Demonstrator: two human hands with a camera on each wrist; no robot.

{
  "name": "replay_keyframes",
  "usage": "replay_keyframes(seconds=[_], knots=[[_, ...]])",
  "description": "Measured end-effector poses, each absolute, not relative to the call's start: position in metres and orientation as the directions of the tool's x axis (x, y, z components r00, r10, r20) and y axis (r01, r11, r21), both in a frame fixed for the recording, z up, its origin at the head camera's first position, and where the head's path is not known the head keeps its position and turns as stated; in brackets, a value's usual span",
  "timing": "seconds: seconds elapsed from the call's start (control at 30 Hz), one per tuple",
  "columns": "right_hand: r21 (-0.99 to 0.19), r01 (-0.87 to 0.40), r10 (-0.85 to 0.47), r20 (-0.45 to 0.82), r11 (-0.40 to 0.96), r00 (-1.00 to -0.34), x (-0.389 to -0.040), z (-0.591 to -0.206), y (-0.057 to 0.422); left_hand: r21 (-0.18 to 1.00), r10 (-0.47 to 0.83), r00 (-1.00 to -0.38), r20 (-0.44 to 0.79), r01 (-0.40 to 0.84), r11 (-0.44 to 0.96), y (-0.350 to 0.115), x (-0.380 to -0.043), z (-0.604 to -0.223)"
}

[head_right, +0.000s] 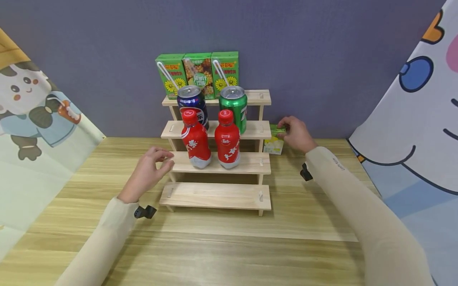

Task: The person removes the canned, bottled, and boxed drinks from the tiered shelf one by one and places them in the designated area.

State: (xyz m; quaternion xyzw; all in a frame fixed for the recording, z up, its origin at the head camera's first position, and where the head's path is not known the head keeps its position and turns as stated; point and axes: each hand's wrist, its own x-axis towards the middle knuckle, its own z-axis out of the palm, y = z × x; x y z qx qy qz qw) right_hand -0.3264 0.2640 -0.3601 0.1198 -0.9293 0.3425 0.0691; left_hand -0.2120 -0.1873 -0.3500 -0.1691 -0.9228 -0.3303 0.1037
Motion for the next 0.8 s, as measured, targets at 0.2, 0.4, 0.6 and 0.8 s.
replay_keyframes(seconds=[0.2, 0.4, 0.6, 0.8], knots=[[-0.585, -0.287, -0.189, 0.224, 0.759, -0.956, -0.322, -0.354, 0.265, 0.577, 0.244, -0.922, 0.3, 0.379, 0.724, -0.186, -0.212, -0.35], [-0.526, -0.395, -0.191, 0.4, 0.753, -0.896, -0.314, -0.321, 0.265, 0.58, 0.235, -0.929, 0.287, 0.363, 0.729, -0.188, -0.211, -0.349], [-0.47, -0.49, -0.233, 0.502, 0.734, -0.833, -0.303, -0.277, 0.26, 0.579, 0.242, -0.932, 0.269, 0.357, 0.733, -0.189, -0.21, -0.346], [-0.445, -0.562, -0.26, 0.573, 0.698, -0.777, -0.301, -0.243, 0.243, 0.588, 0.247, -0.937, 0.247, 0.347, 0.731, -0.187, -0.209, -0.344]])
